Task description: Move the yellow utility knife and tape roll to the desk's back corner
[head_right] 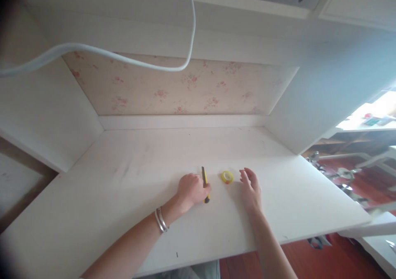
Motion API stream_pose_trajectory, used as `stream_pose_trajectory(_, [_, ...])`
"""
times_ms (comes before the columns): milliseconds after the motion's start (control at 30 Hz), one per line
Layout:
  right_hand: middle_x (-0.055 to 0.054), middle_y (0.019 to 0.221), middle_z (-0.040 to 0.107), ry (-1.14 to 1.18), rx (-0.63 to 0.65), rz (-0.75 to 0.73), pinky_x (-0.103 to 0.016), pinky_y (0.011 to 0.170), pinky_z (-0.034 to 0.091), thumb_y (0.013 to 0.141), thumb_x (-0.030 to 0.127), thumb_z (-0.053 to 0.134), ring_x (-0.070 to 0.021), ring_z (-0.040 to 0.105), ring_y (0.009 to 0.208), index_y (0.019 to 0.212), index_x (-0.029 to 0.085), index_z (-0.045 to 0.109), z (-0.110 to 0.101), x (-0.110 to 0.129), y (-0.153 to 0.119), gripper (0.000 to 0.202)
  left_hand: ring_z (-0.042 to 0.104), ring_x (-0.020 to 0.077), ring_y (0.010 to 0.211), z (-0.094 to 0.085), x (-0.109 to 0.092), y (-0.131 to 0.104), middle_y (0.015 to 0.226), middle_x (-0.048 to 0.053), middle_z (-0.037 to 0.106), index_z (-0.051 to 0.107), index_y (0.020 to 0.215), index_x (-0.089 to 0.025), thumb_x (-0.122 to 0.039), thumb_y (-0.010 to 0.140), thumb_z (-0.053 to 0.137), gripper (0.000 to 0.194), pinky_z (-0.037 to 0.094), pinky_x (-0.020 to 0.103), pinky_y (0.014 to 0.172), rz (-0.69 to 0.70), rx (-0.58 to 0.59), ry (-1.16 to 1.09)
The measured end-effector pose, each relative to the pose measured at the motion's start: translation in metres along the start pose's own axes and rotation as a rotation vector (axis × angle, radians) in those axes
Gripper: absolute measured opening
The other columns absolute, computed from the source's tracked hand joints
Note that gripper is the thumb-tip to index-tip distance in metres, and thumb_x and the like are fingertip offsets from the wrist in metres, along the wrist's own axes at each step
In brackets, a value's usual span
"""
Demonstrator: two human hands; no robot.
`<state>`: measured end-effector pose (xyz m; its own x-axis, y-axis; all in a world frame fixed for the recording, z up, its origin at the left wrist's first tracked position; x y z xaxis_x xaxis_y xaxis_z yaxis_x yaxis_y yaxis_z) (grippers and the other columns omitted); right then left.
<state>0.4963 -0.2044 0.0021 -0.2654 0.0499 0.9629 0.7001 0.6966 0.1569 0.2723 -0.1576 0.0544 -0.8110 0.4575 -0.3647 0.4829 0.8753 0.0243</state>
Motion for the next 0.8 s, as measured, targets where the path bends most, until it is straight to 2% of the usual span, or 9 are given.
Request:
stream_pose_trajectory(100, [-0.005,0.104,0.063,0.019,0.022,0.010,-0.033,0.078,0.048,0.078,0.055,0.055,-0.0199,0.060,0.088,0.109,0.022,0.058,0.000,0.000,0.002,0.045,0.065,0.0264,0.087,0.012,-0.028,0.016,0.086,0.017,0.070,0.072,0.086,-0.011,-0.040,0.084,0.047,0.038,0.047,0.035,0.077,0.048,0.034,-0.017])
stream_pose_trajectory(200, [-0.005,0.103,0.064,0.012,0.036,-0.013,-0.032,0.076,0.049,0.080,0.056,0.053,-0.0200,0.060,0.089,0.108,0.021,0.057,0.001,0.004,0.001,0.045,0.065,0.0280,0.089,0.020,-0.043,0.025,0.088,0.018,0.069,0.072,0.087,-0.009,-0.037,0.086,0.046,0.038,0.046,0.036,0.079,0.077,0.060,-0.044])
stream_pose_trajectory(300, [-0.006,0.102,0.064,-0.001,0.041,-0.024,-0.031,0.075,0.050,0.081,0.057,0.051,-0.0195,0.060,0.087,0.107,0.021,0.057,0.003,0.006,0.001,0.045,0.064,0.0283,0.091,0.024,-0.046,0.027,0.090,0.019,0.069,0.071,0.088,-0.008,-0.044,0.089,0.041,0.047,0.045,0.037,0.080,0.076,0.043,-0.061])
stream_pose_trajectory(400, [-0.006,0.101,0.065,0.007,0.023,-0.020,-0.031,0.074,0.050,0.082,0.057,0.049,-0.0189,0.059,0.084,0.106,0.021,0.058,0.001,0.008,0.000,0.045,0.064,0.0265,0.088,0.020,-0.039,0.020,0.089,0.019,0.069,0.071,0.087,-0.010,-0.054,0.091,0.031,0.059,0.045,0.036,0.079,0.044,0.035,-0.062])
stream_pose_trajectory(500, [-0.007,0.097,0.066,0.012,-0.039,-0.025,-0.032,0.072,0.049,0.083,0.058,0.048,-0.0184,0.059,0.080,0.104,0.019,0.060,-0.003,0.010,-0.004,0.046,0.065,0.0242,0.081,0.005,-0.015,0.005,0.085,0.017,0.069,0.072,0.081,-0.013,-0.054,0.093,0.022,0.065,0.044,0.034,0.074,0.025,0.010,-0.085])
stream_pose_trajectory(600, [-0.007,0.088,0.066,-0.054,-0.121,-0.056,-0.032,0.072,0.047,0.083,0.057,0.048,-0.0182,0.058,0.075,0.099,0.018,0.062,-0.005,0.015,-0.018,0.045,0.062,0.0207,0.073,-0.018,0.028,-0.015,0.077,0.011,0.068,0.069,0.071,-0.017,-0.052,0.094,0.021,0.063,0.041,0.030,0.068,0.029,-0.067,-0.140])
stream_pose_trajectory(667, [-0.006,0.083,0.065,-0.119,-0.125,-0.096,-0.031,0.072,0.046,0.083,0.057,0.049,-0.0184,0.057,0.074,0.096,0.018,0.063,0.004,0.023,-0.033,0.043,0.058,0.0172,0.063,-0.029,0.061,-0.028,0.065,0.006,0.064,0.063,0.060,-0.018,-0.053,0.094,0.024,0.062,0.036,0.027,0.062,-0.006,-0.078,-0.207])
stream_pose_trajectory(733, [-0.005,0.078,0.065,-0.149,-0.024,-0.159,-0.029,0.068,0.045,0.083,0.056,0.050,-0.0181,0.057,0.072,0.092,0.019,0.064,0.026,0.037,-0.054,0.040,0.050,0.0143,0.053,-0.035,0.090,-0.039,0.052,0.001,0.054,0.054,0.052,-0.018,-0.054,0.093,0.025,0.062,0.031,0.026,0.055,-0.075,-0.060,-0.325])
stream_pose_trajectory(800, [-0.003,0.072,0.063,-0.111,0.183,-0.222,-0.026,0.062,0.044,0.084,0.053,0.050,-0.0165,0.056,0.067,0.089,0.020,0.064,0.061,0.057,-0.077,0.037,0.044,0.0128,0.050,-0.037,0.112,-0.048,0.047,-0.002,0.047,0.048,0.051,-0.018,-0.056,0.092,0.026,0.060,0.028,0.025,0.052,-0.156,-0.079,-0.447])
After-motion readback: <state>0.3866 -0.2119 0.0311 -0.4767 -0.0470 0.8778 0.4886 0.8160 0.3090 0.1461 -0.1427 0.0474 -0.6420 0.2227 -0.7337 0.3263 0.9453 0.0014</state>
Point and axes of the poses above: each hand's wrist, its own y-axis towards the middle knuckle, its own z-axis out of the palm, x = y × z, the point moved 1 cm from there along y, towards the middle knuckle
